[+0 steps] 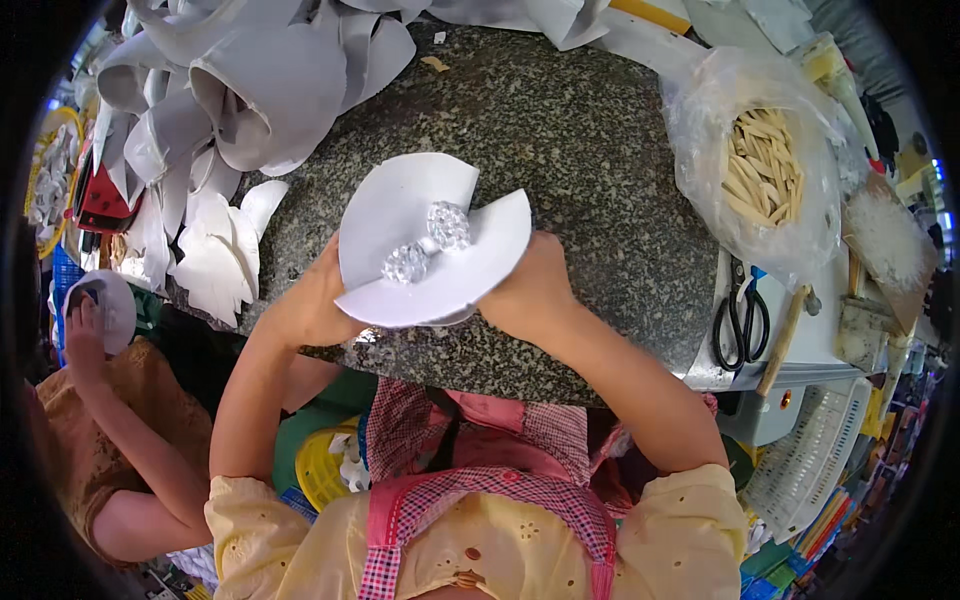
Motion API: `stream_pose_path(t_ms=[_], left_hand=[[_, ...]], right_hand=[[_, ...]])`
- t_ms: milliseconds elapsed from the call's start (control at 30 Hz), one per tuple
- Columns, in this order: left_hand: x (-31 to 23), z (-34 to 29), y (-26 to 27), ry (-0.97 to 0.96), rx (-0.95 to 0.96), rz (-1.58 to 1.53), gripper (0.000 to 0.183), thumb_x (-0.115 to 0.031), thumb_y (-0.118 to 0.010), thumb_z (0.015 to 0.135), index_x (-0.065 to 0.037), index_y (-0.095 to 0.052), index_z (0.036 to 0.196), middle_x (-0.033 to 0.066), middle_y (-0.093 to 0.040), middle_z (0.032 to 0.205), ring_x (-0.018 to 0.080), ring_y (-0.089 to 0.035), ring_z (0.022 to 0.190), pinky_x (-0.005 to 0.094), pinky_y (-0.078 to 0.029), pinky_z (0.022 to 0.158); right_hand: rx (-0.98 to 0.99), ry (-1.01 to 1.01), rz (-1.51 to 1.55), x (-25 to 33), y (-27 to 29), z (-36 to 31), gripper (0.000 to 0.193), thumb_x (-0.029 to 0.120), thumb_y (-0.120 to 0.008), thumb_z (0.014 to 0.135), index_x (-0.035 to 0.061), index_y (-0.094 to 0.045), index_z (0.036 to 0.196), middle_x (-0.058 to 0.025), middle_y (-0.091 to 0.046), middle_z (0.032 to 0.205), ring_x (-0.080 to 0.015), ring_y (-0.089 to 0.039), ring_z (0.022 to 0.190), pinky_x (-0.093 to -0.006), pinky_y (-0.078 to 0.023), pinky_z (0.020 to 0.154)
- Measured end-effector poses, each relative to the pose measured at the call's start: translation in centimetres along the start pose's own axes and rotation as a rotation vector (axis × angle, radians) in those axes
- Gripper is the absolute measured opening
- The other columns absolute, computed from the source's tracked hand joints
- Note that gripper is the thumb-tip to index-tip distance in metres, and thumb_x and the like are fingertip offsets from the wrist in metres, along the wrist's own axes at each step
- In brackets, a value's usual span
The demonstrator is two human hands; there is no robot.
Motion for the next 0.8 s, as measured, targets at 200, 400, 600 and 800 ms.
stream_pose_path(t_ms=[200,400,600,800], left_hand=[[0.7,-0.3,-1.0,0.160,0.045,-0.422,0.038,-0.020,-0.066,0.065,-0.008,-0.059,0.100,0.0153,-0.045,0.118,0.0332,-0.034,0.114,0.0454,-0.025,0.092],[-0.2,-0.1,-0.1,0.021,0.032,-0.056,0.033,-0.021,-0.065,0.067,-0.008,-0.060,0.097,0.0122,-0.053,0.108,0.0312,-0.036,0.112,0.0469,-0.026,0.091],[0.1,0.7,-0.1,0.045,0.121,-0.132,0.032,-0.018,-0.063,0.069,-0.008,-0.058,0.099,0.0123,-0.054,0.104,0.0312,-0.035,0.113,0.0438,-0.026,0.092],[0.7,0.0,-0.8,0.070,0.041,-0.179,0.033,-0.017,-0.063,0.068,-0.011,-0.057,0.100,0.0141,-0.048,0.112,0.0342,-0.037,0.111,0.0431,-0.028,0.091]], right_hand=[[0.079,-0.080,-0.024,0.1,-0.3,0.4,0.022,0.012,-0.065,0.062,0.0034,-0.058,0.082,-0.0128,-0.057,0.080,-0.0293,-0.055,0.076,-0.0371,-0.042,0.067],[0.046,-0.145,0.349,0.2,0.9,0.4,0.025,0.013,-0.066,0.062,0.0045,-0.059,0.084,-0.0123,-0.058,0.082,-0.0290,-0.055,0.078,-0.0365,-0.042,0.071],[-0.045,-0.033,0.089,-0.5,-0.2,0.6,0.017,0.017,-0.058,0.067,0.0070,-0.061,0.080,-0.0117,-0.061,0.074,-0.0294,-0.059,0.068,-0.0367,-0.048,0.061],[-0.001,0.017,-0.027,-1.6,-1.4,-0.1,0.015,0.016,-0.060,0.063,0.0083,-0.059,0.076,-0.0078,-0.059,0.070,-0.0273,-0.058,0.061,-0.0365,-0.047,0.054]])
Point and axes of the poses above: each hand's wrist, its own z-axis towards the middle knuckle, its own y-axis out of the back of the hand, x = y × z, the point moved 1 cm from there along z, towards the middle knuckle
